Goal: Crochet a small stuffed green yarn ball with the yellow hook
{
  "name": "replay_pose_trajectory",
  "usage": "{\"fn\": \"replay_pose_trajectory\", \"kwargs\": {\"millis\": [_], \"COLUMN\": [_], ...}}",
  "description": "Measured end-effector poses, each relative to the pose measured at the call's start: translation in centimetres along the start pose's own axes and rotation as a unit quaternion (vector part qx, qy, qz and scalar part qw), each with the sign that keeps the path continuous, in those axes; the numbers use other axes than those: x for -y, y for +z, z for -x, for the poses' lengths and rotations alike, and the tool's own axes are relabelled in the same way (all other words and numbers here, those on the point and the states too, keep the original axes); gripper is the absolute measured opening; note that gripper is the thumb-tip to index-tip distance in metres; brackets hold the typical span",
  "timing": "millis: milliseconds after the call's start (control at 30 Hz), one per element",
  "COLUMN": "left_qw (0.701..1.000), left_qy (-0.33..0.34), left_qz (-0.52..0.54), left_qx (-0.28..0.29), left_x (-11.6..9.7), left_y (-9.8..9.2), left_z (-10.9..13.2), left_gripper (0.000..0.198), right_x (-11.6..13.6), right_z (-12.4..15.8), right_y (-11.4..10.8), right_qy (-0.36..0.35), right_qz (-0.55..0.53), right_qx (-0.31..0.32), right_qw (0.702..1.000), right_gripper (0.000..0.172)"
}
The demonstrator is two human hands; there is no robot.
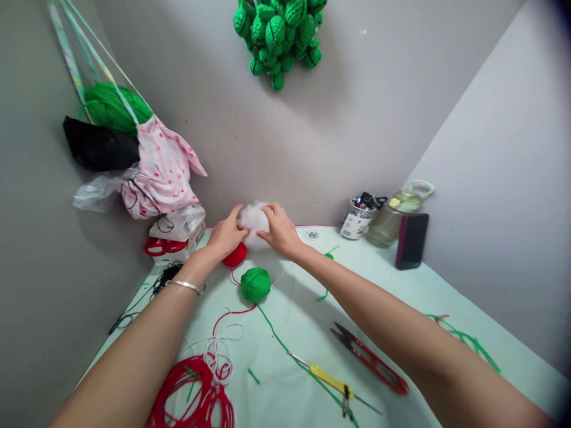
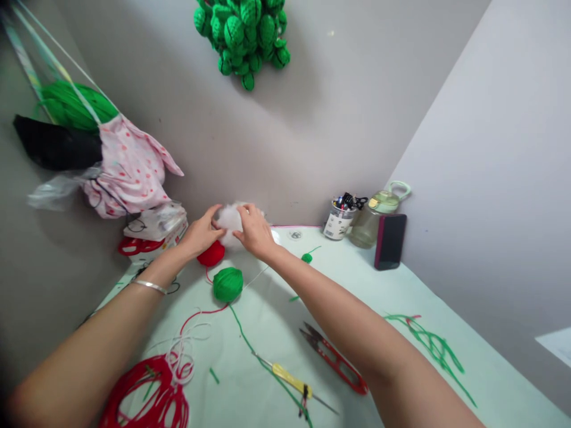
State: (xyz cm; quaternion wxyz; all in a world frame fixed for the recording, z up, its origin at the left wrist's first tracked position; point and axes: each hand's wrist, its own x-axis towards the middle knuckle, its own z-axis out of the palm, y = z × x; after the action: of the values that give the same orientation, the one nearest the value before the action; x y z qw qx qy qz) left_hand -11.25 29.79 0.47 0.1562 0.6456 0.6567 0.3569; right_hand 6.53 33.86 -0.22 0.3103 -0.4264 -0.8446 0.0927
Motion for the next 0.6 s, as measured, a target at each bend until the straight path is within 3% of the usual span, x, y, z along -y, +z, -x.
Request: {"fn": "replay_pose_trajectory", "kwargs": {"millis": [167, 367, 500, 600], "left_qw": [0.999, 0.994, 0.97, 0.936], "left_qy": [-0.02, -0.019, -0.03, -0.022], "left_qz": [-0.012, 0.104, 0.241, 0.348], "left_qx": [0.043, 0.024, -0.023, -0.054], "left_x": [-0.2, 0.2, -0.1, -1.0], "left_y": [0.2, 1.6, 1.2, -0.7], "left_z": [-0.6, -0.9, -0.9, -0.7], "left_gripper": [0.036, 0.036, 0.038, 0.034], "right_x": [-0.4, -0.9, -1.5, -1.8], "right_z": [-1.6, -2.1, -2.7, -3.1], "right_y": [1.8, 3.9, 5.1, 5.9], "right_qy": [-0.002, 0.022, 0.053, 0.077], "right_qz": [-0.049, -0.044, -0.025, -0.017], "right_qx": [0.043, 0.071, 0.061, 0.054], "right_qw": [0.998, 0.996, 0.996, 0.995], "right_gripper": [0.077, 0.038, 0.037, 0.034]}}
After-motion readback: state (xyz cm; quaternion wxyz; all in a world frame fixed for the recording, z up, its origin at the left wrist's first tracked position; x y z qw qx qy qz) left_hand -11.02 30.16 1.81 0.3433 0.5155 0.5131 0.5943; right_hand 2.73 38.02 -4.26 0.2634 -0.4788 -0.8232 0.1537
